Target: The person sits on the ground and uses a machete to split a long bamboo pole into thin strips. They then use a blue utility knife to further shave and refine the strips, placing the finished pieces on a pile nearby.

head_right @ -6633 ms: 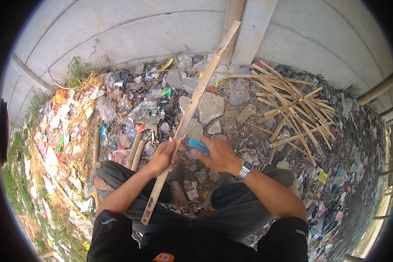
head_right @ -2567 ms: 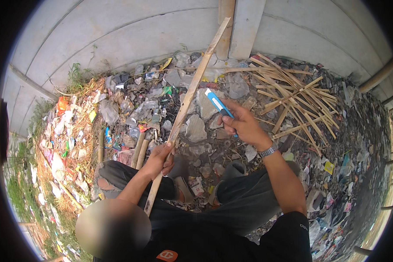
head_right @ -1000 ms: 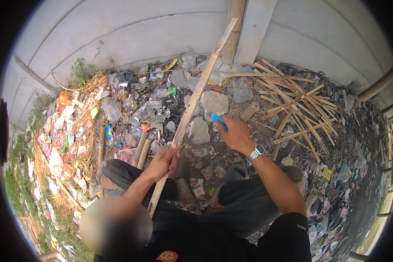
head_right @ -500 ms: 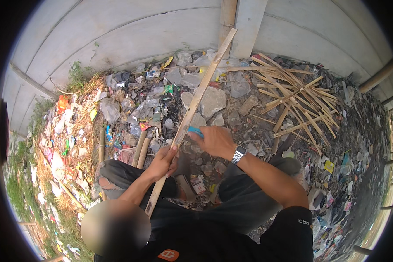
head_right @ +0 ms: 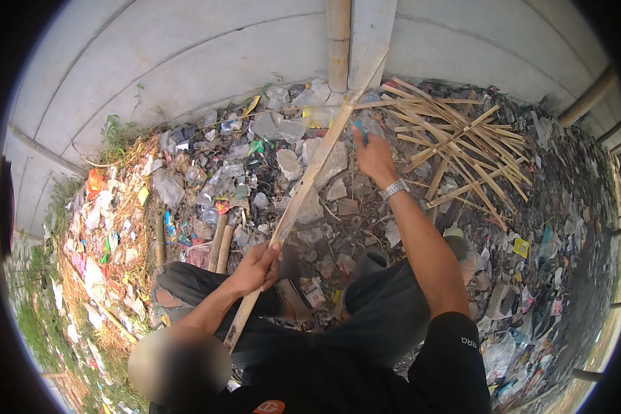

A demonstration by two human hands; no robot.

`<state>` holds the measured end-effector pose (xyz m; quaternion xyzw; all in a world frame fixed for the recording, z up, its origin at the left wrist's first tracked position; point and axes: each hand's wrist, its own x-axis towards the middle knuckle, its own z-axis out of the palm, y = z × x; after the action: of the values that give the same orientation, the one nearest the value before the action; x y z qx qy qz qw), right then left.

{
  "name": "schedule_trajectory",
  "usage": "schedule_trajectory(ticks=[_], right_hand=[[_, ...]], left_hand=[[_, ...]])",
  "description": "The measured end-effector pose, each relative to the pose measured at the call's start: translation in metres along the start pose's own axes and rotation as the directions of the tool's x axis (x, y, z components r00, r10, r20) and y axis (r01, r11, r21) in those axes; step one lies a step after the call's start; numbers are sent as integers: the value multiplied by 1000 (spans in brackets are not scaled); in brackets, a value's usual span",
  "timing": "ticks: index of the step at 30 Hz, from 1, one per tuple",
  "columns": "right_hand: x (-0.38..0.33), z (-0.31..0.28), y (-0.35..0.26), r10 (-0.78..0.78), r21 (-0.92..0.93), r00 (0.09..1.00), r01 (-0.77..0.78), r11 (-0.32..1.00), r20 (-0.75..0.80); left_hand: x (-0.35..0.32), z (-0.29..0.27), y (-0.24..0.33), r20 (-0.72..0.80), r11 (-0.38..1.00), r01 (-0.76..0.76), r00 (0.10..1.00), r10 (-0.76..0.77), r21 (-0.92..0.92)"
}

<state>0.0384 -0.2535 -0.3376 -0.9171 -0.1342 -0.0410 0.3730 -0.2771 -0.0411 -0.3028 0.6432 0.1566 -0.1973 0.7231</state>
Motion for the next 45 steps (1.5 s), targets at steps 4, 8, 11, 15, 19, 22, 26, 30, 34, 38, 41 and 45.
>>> schedule_trajectory(ticks=[4, 8, 11, 15, 19, 22, 26, 30, 34, 38, 41, 45], right_hand=[[64, -124, 87, 299, 109, 882, -278, 954, -363], [45, -138, 71, 164, 181, 963, -126, 975, -216], [0, -95, 2, -71, 56, 997, 70, 996, 21], [-82, -52, -67, -344, 142, 864, 313, 939, 367], [-139, -24, -93, -438, 171, 720, 415, 893, 538], [-152, -21, -113, -398, 143, 677, 401, 905, 619], [-148, -14, -110, -381, 65, 687, 439, 896, 619], [-137, 12, -98, -402, -3, 749, 474, 881, 526], [-94, 22, -82, -286, -39, 897, 317, 948, 338], [55, -75, 68, 259, 115, 923, -235, 965, -284], [76, -134, 95, 315, 324, 836, -177, 930, -450], [34, -123, 31, 293, 603, 945, -149, 784, -148]], left_hand=[[-35, -17, -31, 159, 996, 79, 984, -84, 33], [-27, -20, -27, 70, 992, 26, 997, -18, -123], [-21, -22, -18, 37, 989, -23, 999, 29, -147], [-17, -21, -8, 7, 991, -59, 998, 61, -120], [-13, -17, -10, -52, 992, -74, 996, 69, -101], [-11, -14, -8, -82, 996, -73, 994, 70, -44], [-8, -11, -8, -121, 988, -104, 986, 118, 117], [-4, -17, -11, -187, 977, -97, 973, 133, 190], [-12, -22, -14, -127, 991, -78, 988, 92, 113], [-56, -8, -23, 178, 995, -34, 984, 17, 91], [-75, -16, -41, 144, 997, 75, 986, -79, 34], [-58, -19, -45, 76, 998, -3, 997, 9, -68]])
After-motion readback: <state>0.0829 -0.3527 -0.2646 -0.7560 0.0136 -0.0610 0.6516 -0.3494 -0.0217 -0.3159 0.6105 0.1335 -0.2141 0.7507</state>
